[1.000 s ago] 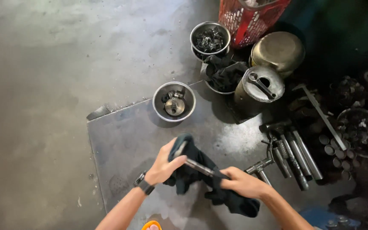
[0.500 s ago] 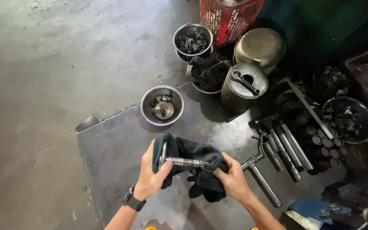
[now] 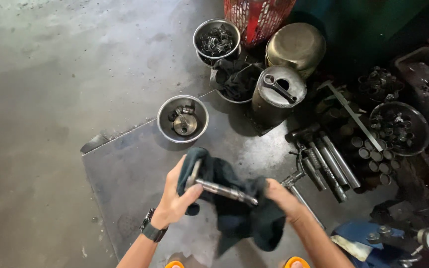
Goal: The person wipes various small metal parts and tools with a dark cloth on a workbench. They handle items such as a metal ring, a cylindrical component, and a caliper, cleaning them individually before placing them into bowls or back onto the bench.
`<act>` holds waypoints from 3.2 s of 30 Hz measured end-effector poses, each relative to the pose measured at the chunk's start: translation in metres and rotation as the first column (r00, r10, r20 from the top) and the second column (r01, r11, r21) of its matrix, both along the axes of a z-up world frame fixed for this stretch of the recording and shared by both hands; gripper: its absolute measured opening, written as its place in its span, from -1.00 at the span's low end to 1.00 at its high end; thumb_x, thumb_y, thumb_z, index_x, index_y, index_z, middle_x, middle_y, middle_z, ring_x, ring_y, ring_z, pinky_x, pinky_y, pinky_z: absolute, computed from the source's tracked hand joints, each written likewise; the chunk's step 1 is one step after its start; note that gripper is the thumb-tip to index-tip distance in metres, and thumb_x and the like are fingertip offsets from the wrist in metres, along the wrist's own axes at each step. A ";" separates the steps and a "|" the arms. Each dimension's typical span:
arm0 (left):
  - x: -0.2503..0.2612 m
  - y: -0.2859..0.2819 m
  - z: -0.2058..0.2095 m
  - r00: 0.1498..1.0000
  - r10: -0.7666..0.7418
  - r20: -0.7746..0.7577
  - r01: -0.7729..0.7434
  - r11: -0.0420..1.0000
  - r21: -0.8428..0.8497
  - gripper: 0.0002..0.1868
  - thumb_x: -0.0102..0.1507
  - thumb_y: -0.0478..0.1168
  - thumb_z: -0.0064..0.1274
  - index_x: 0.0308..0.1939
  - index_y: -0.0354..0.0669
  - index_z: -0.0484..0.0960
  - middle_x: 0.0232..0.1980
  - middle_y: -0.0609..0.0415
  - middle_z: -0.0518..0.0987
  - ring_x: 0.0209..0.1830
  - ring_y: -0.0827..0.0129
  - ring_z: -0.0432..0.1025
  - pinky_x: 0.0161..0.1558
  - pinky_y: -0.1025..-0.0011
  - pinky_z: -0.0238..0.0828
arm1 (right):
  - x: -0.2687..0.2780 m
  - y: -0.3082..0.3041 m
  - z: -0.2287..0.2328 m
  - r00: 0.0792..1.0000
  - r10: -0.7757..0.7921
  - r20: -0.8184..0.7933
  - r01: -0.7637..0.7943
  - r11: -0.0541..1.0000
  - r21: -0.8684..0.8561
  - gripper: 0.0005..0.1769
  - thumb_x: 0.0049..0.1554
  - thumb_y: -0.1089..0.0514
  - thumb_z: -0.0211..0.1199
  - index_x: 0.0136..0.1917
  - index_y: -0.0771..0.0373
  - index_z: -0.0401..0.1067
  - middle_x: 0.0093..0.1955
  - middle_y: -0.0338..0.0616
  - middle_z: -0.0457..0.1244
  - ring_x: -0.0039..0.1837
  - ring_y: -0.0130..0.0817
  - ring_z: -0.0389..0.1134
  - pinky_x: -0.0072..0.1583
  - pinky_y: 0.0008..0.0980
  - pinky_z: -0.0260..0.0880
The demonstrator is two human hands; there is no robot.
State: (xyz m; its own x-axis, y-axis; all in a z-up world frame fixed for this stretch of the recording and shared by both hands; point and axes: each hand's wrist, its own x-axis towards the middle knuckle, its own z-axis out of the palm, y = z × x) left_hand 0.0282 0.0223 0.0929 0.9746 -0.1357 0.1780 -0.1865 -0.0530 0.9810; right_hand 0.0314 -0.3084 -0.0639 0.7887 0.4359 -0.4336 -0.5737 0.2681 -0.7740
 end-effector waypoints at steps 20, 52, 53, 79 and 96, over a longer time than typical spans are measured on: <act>0.004 -0.086 -0.163 0.813 0.056 -0.580 -0.466 0.660 -0.590 -0.52 0.46 0.08 -0.23 0.02 -0.26 0.61 0.06 0.09 0.61 0.05 0.42 0.45 0.17 0.36 0.36 | 0.002 0.110 0.034 0.703 0.149 0.696 0.482 0.620 -0.619 -0.87 0.20 0.25 0.30 -0.03 0.39 0.56 -0.15 0.05 0.45 -0.11 -0.27 0.43 -0.04 -0.34 0.43; -0.018 -0.048 -0.147 0.962 0.274 -0.014 -0.273 0.961 0.039 -0.55 0.39 -0.04 -0.11 -0.44 -0.36 0.39 -0.53 0.10 0.29 -0.43 0.52 0.19 -0.39 0.26 0.12 | 0.040 0.107 -0.002 0.870 0.193 0.455 0.055 0.877 -0.478 -0.53 0.35 0.02 0.07 0.29 0.47 0.44 0.25 0.08 0.36 0.31 -0.15 0.30 0.31 -0.24 0.26; -0.017 -0.049 -0.141 0.983 0.181 -0.031 -0.179 0.982 0.058 -0.55 0.40 -0.04 -0.08 -0.43 -0.35 0.39 -0.51 0.09 0.30 -0.41 0.50 0.20 -0.38 0.26 0.13 | 0.048 0.097 -0.035 0.958 0.139 0.251 -0.040 0.930 -0.365 -0.50 0.40 -0.05 0.09 0.26 0.49 0.46 0.15 0.03 0.38 0.17 -0.23 0.34 0.20 -0.24 0.31; -0.006 -0.060 -0.108 0.841 0.528 0.120 -0.535 0.776 0.335 -0.56 0.31 0.01 -0.01 -0.08 -0.39 0.61 -0.20 -0.30 0.63 -0.22 -0.14 0.46 -0.13 0.09 0.36 | -0.023 0.134 -0.007 0.944 -0.304 -0.130 0.252 0.916 -0.313 -0.44 0.18 -0.15 0.23 0.11 0.43 0.54 -0.07 -0.11 0.42 -0.09 -0.36 0.39 -0.01 -0.33 0.37; -0.002 -0.039 -0.129 0.891 0.445 -0.096 -0.455 0.873 -0.176 -0.61 0.37 -0.09 -0.15 -0.36 -0.42 0.44 -0.50 0.14 0.35 -0.43 0.52 0.21 -0.39 0.34 0.21 | -0.021 0.131 0.129 0.592 0.285 0.754 0.195 0.857 -0.477 -0.11 0.04 0.04 0.37 0.51 0.43 0.12 0.45 0.17 0.22 0.47 0.02 0.26 0.40 -0.16 0.22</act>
State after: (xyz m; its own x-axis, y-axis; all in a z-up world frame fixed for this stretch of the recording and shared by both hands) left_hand 0.0265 -0.0169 -0.0358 0.9307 0.3504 0.1050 -0.1369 0.0676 0.9883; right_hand 0.0105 -0.1771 0.0652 0.8909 0.4122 0.1907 0.3177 -0.2656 -0.9102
